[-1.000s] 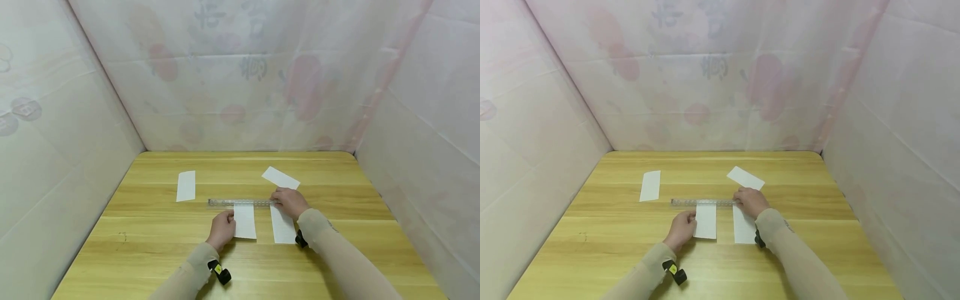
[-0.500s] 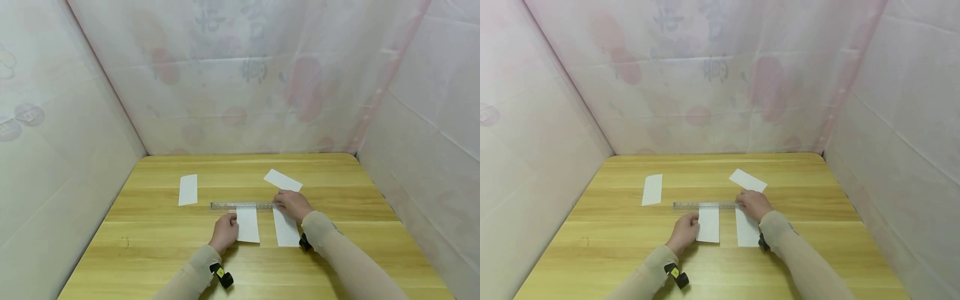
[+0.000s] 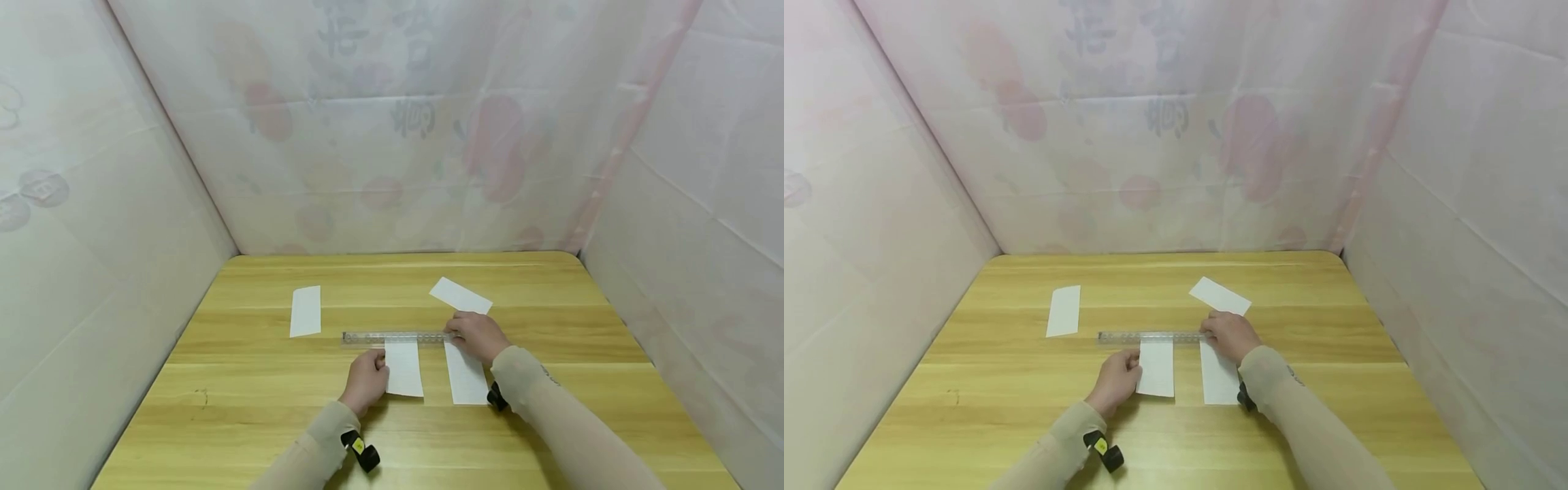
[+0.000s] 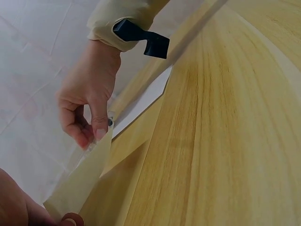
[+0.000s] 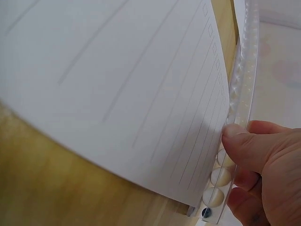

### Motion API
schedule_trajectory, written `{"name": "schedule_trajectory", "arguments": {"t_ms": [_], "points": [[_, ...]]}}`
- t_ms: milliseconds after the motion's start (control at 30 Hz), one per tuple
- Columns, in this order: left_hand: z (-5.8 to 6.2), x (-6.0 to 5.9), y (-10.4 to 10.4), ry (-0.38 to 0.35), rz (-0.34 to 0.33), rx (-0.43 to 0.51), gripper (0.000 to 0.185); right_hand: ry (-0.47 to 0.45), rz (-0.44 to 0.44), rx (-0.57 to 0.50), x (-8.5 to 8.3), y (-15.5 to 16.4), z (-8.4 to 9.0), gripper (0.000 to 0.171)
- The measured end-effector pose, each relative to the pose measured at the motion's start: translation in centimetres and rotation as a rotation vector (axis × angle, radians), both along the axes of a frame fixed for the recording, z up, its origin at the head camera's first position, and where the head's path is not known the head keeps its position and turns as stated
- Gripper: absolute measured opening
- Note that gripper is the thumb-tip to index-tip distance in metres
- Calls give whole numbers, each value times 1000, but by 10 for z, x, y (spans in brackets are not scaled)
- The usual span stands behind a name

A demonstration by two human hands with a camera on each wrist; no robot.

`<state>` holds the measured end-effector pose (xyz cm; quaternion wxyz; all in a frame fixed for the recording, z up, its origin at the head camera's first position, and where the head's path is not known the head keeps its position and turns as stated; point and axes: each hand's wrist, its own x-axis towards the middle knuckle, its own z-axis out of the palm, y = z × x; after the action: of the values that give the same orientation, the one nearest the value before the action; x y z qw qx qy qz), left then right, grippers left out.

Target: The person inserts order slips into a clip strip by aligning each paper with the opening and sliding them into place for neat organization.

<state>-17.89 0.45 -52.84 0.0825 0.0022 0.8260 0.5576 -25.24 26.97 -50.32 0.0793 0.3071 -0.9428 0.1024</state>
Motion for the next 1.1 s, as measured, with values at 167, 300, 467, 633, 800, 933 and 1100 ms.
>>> {"name": "schedule_trajectory", "arguments": {"t_ms": [167, 300, 467, 633, 800, 933, 1100], "points": [[4, -1, 1, 11, 0, -19, 38, 11, -2, 1, 0, 1, 1, 20], [5, -1, 4, 7, 3, -29, 37, 11, 2, 13, -1, 2, 1, 20], [7, -2, 6, 1, -11, -27, 39, 5, -1, 14, -1, 2, 4, 20], [8, -2, 7, 10, -12, -30, 39, -2, -3, 20, -3, 1, 4, 19], [9, -3, 8, 8, -11, -30, 39, 2, -1, 27, -4, 2, 4, 20], [10, -2, 10, 17, -11, -32, 38, -3, -1, 24, -4, 2, 4, 20], [9, -2, 12, 22, -24, -47, 38, -13, -6, 23, -3, 2, 3, 19]]}}
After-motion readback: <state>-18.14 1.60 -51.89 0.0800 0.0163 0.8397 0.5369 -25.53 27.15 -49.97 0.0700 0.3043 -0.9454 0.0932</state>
